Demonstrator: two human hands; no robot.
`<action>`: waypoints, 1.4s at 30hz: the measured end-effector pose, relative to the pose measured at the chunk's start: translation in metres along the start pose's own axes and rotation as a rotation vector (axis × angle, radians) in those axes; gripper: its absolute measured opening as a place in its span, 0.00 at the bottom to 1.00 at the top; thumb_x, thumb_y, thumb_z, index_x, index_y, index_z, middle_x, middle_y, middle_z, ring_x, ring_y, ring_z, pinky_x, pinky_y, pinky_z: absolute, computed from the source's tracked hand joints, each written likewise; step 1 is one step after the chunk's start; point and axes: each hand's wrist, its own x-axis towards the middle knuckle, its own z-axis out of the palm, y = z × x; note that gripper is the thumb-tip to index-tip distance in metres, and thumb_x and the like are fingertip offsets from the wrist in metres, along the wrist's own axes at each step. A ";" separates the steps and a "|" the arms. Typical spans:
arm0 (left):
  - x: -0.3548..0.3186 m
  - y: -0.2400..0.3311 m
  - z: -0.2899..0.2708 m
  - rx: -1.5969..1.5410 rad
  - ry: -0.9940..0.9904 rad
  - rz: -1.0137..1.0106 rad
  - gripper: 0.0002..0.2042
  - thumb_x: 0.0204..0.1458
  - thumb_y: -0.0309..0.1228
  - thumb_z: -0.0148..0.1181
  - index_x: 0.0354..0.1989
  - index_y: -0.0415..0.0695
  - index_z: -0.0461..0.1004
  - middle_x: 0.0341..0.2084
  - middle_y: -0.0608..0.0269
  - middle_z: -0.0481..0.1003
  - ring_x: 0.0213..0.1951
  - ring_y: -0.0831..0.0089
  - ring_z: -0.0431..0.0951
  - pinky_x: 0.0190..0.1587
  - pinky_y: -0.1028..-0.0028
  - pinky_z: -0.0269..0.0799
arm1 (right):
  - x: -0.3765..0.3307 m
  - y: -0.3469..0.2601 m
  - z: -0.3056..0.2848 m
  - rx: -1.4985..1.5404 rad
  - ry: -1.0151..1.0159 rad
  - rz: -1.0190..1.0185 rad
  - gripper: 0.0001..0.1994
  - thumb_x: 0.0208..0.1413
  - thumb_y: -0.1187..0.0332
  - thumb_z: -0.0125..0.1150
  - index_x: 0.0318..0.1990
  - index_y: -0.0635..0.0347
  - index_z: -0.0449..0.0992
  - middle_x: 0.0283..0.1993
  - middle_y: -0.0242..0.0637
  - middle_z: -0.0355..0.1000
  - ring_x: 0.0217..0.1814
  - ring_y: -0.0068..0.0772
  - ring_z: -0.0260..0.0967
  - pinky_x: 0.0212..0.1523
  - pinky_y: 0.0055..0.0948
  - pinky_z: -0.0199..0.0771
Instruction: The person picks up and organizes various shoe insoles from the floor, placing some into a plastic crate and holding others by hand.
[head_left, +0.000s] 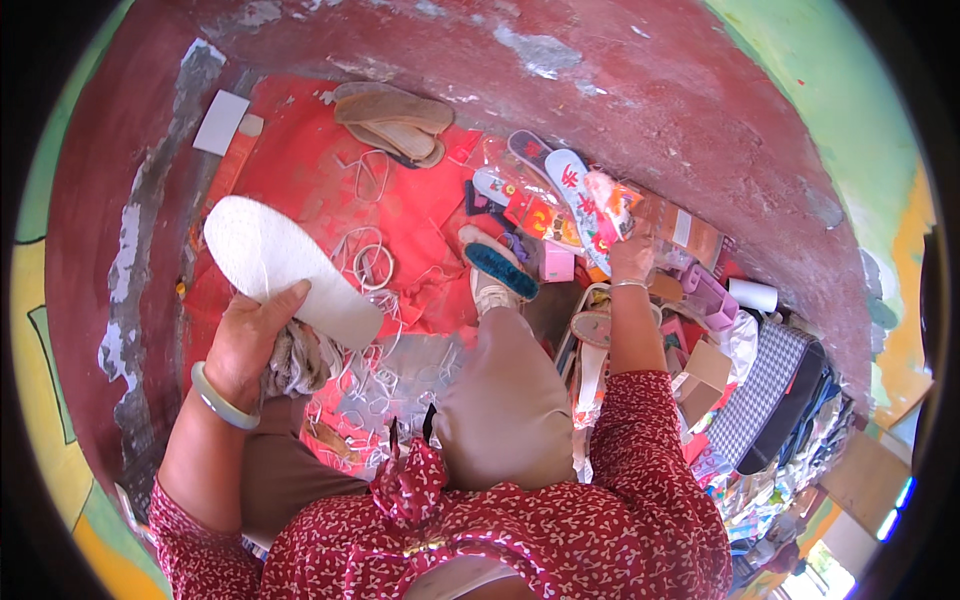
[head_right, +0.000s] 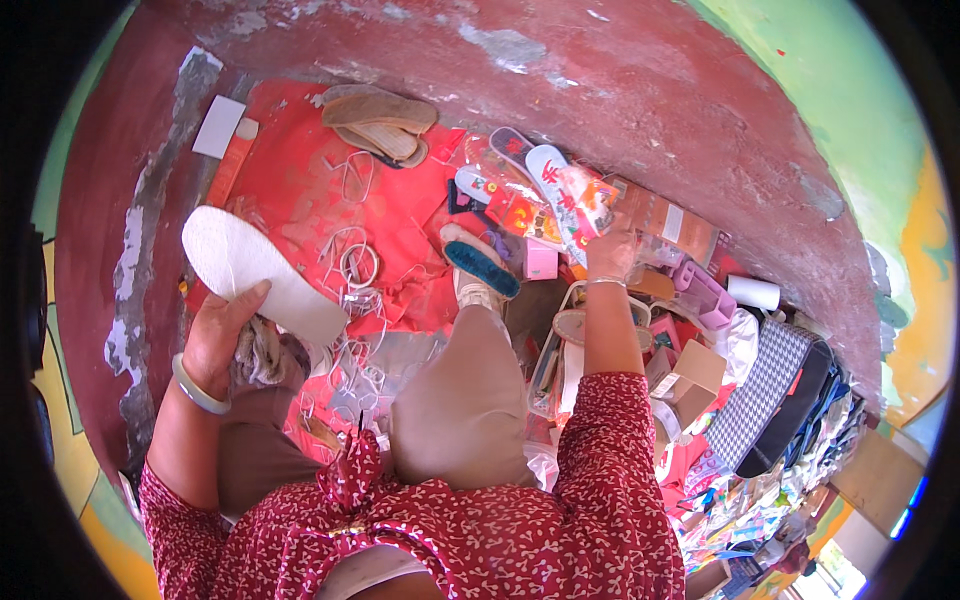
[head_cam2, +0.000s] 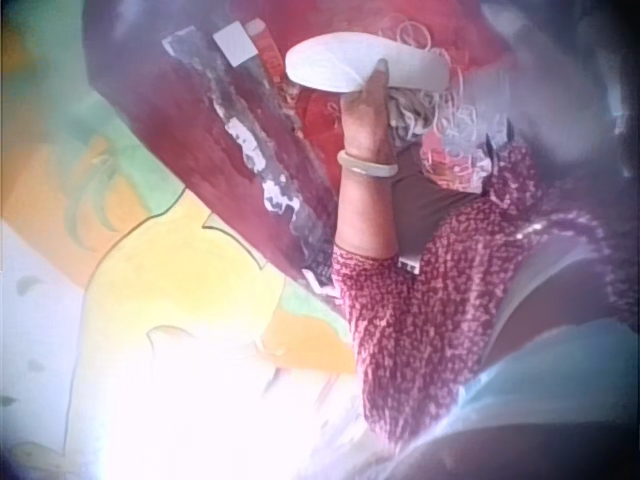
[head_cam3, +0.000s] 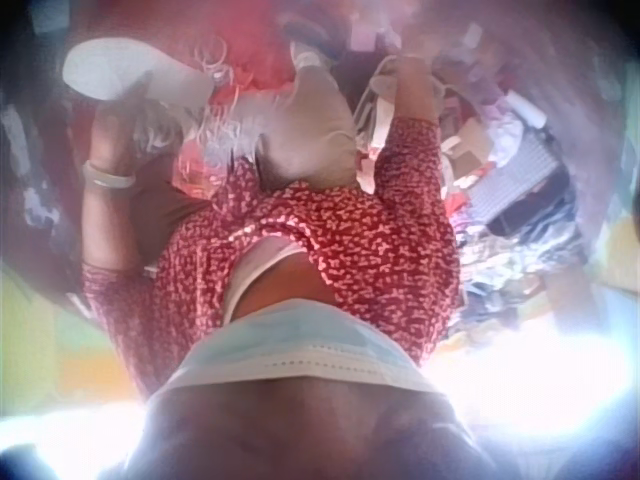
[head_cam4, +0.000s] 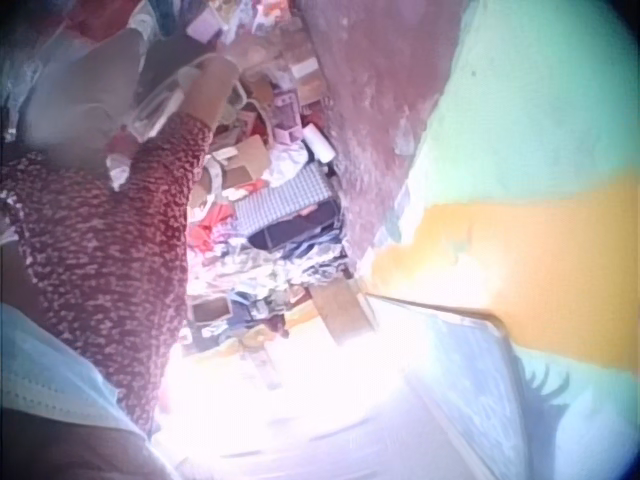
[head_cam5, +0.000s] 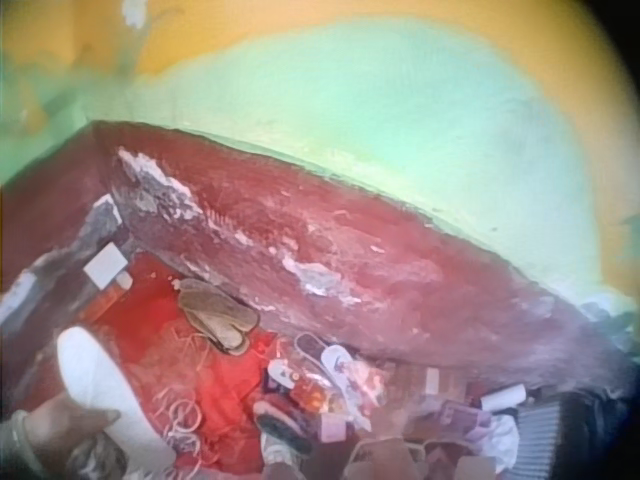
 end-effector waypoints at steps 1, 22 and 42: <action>-0.001 0.002 0.000 -0.011 0.004 -0.016 0.08 0.53 0.30 0.54 0.37 0.40 0.72 0.25 0.66 0.74 0.23 0.79 0.72 0.27 0.80 0.67 | 0.001 -0.001 -0.005 0.049 -0.065 0.056 0.18 0.42 0.76 0.48 0.45 0.58 0.64 0.45 0.54 0.68 0.47 0.55 0.66 0.49 0.43 0.65; 0.002 -0.001 -0.008 0.023 -0.037 -0.015 0.12 0.52 0.32 0.54 0.41 0.38 0.71 0.31 0.64 0.75 0.31 0.76 0.74 0.35 0.77 0.68 | -0.063 -0.099 0.091 0.046 -0.967 -0.375 0.26 0.39 0.60 0.61 0.48 0.62 0.67 0.46 0.53 0.68 0.51 0.49 0.65 0.53 0.38 0.64; -0.016 -0.002 0.013 0.039 -0.058 0.117 0.09 0.52 0.30 0.54 0.39 0.40 0.72 0.24 0.67 0.73 0.21 0.81 0.70 0.23 0.80 0.65 | -0.075 0.110 -0.067 1.323 -0.602 0.466 0.31 0.37 0.74 0.65 0.53 0.66 0.62 0.39 0.46 0.70 0.39 0.36 0.71 0.34 0.34 0.74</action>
